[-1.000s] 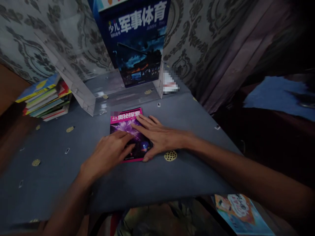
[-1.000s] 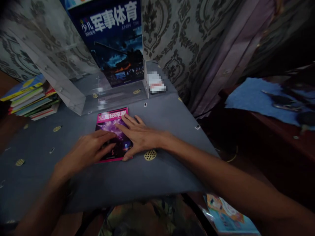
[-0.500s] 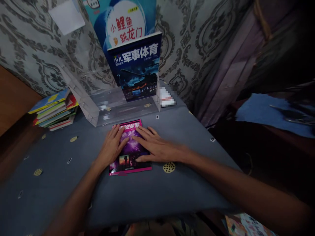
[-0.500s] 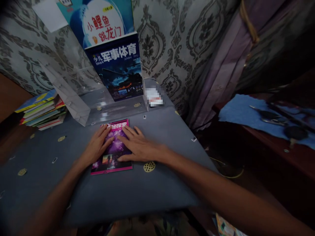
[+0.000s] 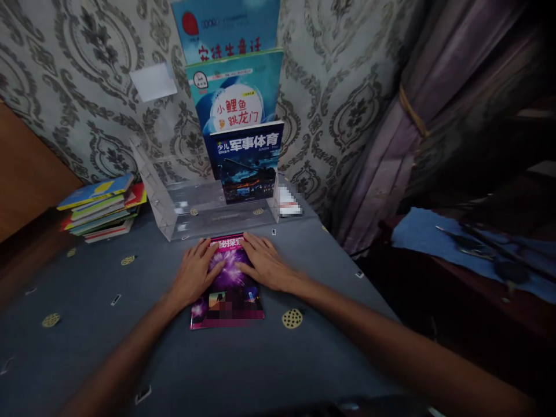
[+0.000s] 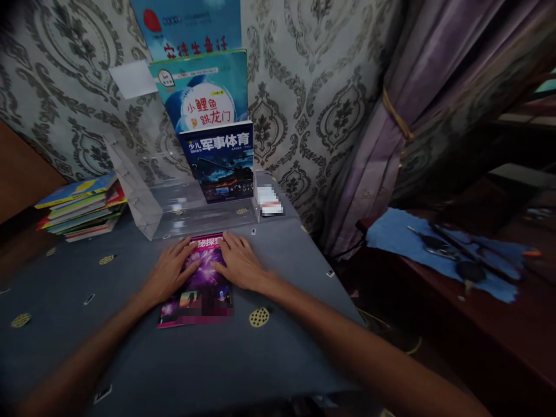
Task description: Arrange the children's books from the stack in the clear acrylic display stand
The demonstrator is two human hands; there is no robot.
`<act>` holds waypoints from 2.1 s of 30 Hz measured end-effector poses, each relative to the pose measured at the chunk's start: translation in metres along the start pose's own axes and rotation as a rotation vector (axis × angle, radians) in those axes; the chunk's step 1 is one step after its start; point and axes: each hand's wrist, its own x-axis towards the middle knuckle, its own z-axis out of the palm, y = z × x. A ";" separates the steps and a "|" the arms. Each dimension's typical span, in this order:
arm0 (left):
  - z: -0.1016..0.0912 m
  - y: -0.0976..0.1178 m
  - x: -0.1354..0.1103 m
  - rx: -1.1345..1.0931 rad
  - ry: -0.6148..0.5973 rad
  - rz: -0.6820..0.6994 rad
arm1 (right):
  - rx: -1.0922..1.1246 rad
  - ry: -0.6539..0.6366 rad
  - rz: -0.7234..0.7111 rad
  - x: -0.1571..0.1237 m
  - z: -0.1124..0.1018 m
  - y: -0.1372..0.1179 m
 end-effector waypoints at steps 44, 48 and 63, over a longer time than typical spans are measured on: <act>-0.030 -0.005 0.007 -1.735 0.124 -0.602 | 1.174 -0.091 0.147 -0.005 0.001 0.010; -0.032 -0.004 0.005 -1.739 0.049 -0.559 | 1.315 -0.125 0.140 -0.006 -0.003 0.009; -0.028 -0.001 0.000 -1.537 -0.100 -0.180 | 1.195 0.233 0.061 -0.004 -0.031 0.015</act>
